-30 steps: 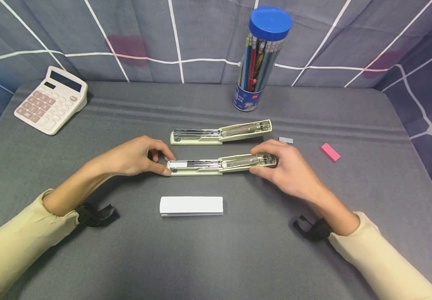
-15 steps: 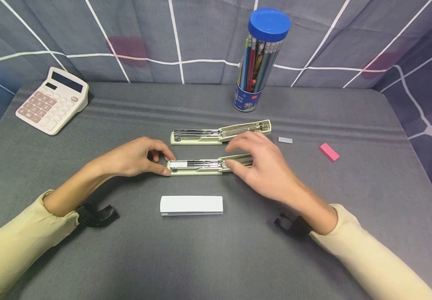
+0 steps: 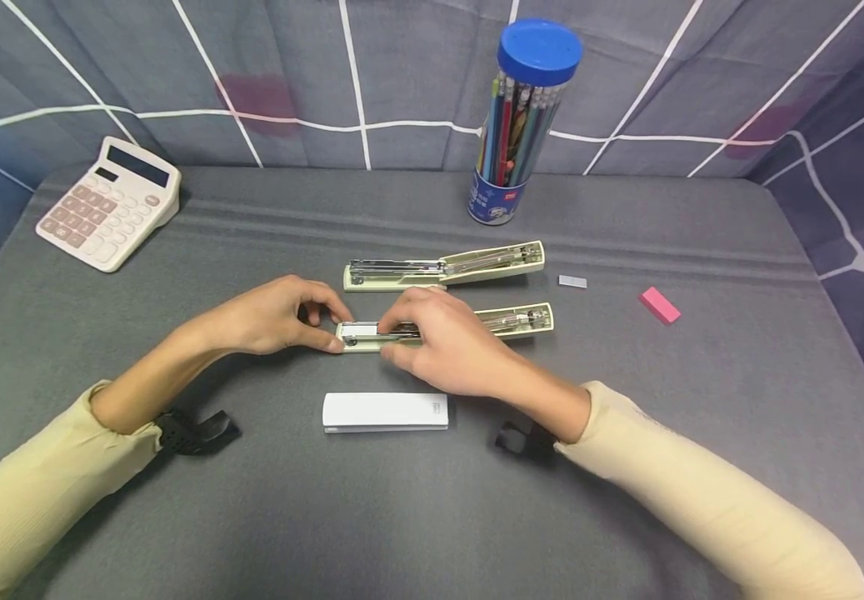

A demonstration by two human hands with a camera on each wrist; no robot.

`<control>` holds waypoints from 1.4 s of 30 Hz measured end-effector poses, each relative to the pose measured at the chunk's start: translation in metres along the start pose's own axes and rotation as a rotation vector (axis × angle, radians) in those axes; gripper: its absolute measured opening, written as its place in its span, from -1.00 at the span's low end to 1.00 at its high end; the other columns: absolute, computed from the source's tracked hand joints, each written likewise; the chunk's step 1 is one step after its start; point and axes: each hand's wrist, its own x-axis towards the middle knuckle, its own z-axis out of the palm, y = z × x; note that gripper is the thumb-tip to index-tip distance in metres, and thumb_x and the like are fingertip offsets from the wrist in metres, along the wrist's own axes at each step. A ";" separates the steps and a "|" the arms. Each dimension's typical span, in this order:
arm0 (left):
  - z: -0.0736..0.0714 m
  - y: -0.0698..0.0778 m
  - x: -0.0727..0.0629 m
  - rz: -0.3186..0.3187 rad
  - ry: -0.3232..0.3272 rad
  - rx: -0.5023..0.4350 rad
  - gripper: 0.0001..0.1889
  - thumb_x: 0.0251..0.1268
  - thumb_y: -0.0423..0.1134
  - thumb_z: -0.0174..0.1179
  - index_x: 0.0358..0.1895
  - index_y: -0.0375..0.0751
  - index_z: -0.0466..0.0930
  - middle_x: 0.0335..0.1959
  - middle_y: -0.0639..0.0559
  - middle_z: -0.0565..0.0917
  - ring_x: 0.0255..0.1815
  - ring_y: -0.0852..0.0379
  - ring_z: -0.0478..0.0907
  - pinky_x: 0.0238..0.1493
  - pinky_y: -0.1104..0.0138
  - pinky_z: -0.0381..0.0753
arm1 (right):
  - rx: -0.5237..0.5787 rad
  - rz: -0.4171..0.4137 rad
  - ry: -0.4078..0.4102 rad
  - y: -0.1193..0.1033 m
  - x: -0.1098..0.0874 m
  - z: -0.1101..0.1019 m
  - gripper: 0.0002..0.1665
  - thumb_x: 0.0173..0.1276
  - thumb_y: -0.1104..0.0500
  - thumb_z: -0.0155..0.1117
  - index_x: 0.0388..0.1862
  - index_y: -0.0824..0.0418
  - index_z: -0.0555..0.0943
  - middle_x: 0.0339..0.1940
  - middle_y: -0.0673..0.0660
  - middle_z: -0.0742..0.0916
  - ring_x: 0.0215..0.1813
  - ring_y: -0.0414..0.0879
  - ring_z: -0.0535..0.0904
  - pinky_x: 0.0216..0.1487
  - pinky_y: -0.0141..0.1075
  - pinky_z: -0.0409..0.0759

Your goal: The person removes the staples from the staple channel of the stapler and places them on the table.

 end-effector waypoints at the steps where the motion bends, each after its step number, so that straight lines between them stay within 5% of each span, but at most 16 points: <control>1: 0.000 0.000 0.000 -0.001 -0.001 0.001 -0.80 0.07 -0.32 0.48 -0.20 -0.16 0.73 -0.38 0.10 0.63 -0.39 0.12 0.41 -0.33 0.27 0.38 | 0.008 0.003 0.003 0.001 0.001 0.001 -0.80 0.23 0.20 0.44 -0.16 0.18 0.72 -0.15 -0.03 0.68 -0.02 -0.10 0.56 0.05 -0.16 0.46; 8: 0.000 0.000 0.000 -0.001 -0.004 -0.001 -0.80 0.06 -0.34 0.47 -0.21 -0.17 0.73 -0.40 0.09 0.62 -0.39 0.11 0.41 -0.33 0.27 0.38 | 0.095 0.033 -0.012 0.004 0.002 0.002 -0.73 0.21 0.23 0.45 -0.10 0.21 0.69 -0.12 0.01 0.70 -0.05 -0.03 0.57 0.01 -0.10 0.49; 15: 0.001 0.000 0.001 0.002 -0.004 -0.007 -0.80 0.07 -0.34 0.47 -0.21 -0.16 0.73 -0.40 0.10 0.61 -0.40 0.11 0.40 -0.34 0.27 0.36 | 0.025 0.040 -0.053 0.006 0.004 0.006 -0.72 0.25 0.17 0.42 -0.06 0.16 0.70 -0.08 -0.03 0.68 0.03 -0.11 0.52 0.06 -0.13 0.44; 23: 0.001 -0.001 0.001 0.003 -0.001 -0.003 -0.80 0.06 -0.34 0.48 -0.22 -0.16 0.73 -0.42 0.10 0.60 -0.41 0.12 0.40 -0.34 0.27 0.36 | 0.037 0.047 -0.009 0.006 0.006 0.009 -0.83 0.25 0.22 0.41 -0.18 0.20 0.73 -0.14 -0.02 0.70 0.00 -0.09 0.56 0.07 -0.12 0.45; 42: 0.000 -0.001 0.002 -0.015 -0.009 -0.022 -0.79 0.05 -0.34 0.49 -0.22 -0.20 0.74 -0.43 0.08 0.60 -0.44 0.13 0.40 -0.41 0.32 0.35 | 0.061 0.089 -0.052 0.002 0.006 0.009 -0.79 0.28 0.24 0.36 -0.10 0.25 0.71 0.01 0.07 0.70 0.16 -0.01 0.50 0.22 -0.07 0.39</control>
